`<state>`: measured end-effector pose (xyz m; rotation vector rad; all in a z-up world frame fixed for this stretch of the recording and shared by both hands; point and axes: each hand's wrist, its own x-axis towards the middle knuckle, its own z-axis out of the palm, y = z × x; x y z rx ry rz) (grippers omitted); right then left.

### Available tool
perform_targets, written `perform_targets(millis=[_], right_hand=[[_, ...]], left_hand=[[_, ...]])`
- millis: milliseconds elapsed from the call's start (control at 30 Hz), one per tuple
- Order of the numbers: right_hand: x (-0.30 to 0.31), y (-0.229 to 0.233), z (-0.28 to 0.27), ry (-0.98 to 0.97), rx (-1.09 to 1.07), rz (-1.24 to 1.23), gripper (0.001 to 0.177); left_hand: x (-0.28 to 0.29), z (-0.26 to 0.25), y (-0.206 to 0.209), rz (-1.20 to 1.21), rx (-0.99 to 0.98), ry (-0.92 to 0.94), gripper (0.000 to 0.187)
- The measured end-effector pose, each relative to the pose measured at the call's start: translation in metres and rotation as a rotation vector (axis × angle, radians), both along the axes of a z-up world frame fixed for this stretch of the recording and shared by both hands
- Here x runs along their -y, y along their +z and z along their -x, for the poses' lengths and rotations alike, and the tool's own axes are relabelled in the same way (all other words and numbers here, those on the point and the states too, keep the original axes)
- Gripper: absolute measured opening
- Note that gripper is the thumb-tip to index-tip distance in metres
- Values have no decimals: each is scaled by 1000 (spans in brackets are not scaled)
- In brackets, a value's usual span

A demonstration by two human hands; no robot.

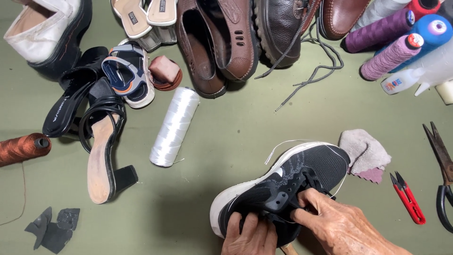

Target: Hand-stitching the sole of a sneaker using a stitching awl and thread.

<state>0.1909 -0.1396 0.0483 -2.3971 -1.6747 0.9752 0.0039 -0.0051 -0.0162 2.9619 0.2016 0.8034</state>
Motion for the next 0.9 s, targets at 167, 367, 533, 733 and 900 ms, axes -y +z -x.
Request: perform_targets(millis=[167,367,533,733,900], right_hand=[[1,3,-2,28,-17,-11,46],[-8,26,26,-117,306,-596,32],[-8,0,25,288,62,-511,45],[-23,9,49,199,202,-179,53],[-26,-6,35,274,167,167,35]], left_hand=[[-4,-4,5,-35,65,-12,22],[0,-2,2,5,29,-7,22],[4,-6,7,26,49,48,23],[14,11,-16,-54,-8,36,23],[-8,18,9,-218,148,42,29]])
